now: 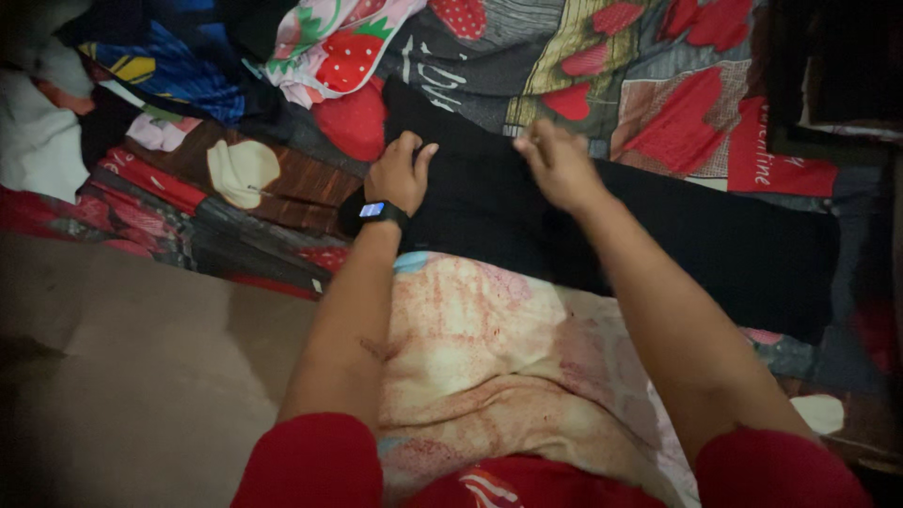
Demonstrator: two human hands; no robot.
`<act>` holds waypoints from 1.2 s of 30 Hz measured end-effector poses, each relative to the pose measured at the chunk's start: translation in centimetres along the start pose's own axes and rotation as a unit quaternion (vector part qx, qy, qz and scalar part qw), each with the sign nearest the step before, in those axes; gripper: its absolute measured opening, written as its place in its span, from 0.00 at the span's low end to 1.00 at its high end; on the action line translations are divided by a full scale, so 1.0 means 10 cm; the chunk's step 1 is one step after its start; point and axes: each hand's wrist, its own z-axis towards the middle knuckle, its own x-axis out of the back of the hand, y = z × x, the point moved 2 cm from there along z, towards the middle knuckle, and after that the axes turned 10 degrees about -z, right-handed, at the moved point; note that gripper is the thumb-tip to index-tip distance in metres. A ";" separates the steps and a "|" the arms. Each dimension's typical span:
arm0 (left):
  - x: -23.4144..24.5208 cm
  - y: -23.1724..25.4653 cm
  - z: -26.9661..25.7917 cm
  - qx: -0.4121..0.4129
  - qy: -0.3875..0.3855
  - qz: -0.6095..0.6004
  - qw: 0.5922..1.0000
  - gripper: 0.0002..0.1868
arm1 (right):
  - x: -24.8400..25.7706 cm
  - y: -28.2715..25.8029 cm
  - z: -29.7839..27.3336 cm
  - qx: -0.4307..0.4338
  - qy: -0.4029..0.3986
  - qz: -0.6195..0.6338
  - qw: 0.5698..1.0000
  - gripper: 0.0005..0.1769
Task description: The person picks up a black shirt and a blue shirt one by one from a pile of laundry on a bed and folds them by hand.
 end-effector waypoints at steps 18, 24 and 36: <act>0.26 0.22 0.26 -0.038 -0.107 0.149 0.982 0.19 | 0.19 -0.52 -0.88 -0.088 -0.047 -0.183 0.978 0.72; -0.01 1.09 -0.24 -0.195 -0.045 0.125 0.972 0.38 | 0.86 0.64 -1.38 -0.334 0.009 0.002 0.942 0.45; -0.58 1.55 -0.95 -0.057 -0.204 0.093 0.973 0.41 | 1.75 2.38 -3.63 -0.702 0.030 -0.166 0.692 0.48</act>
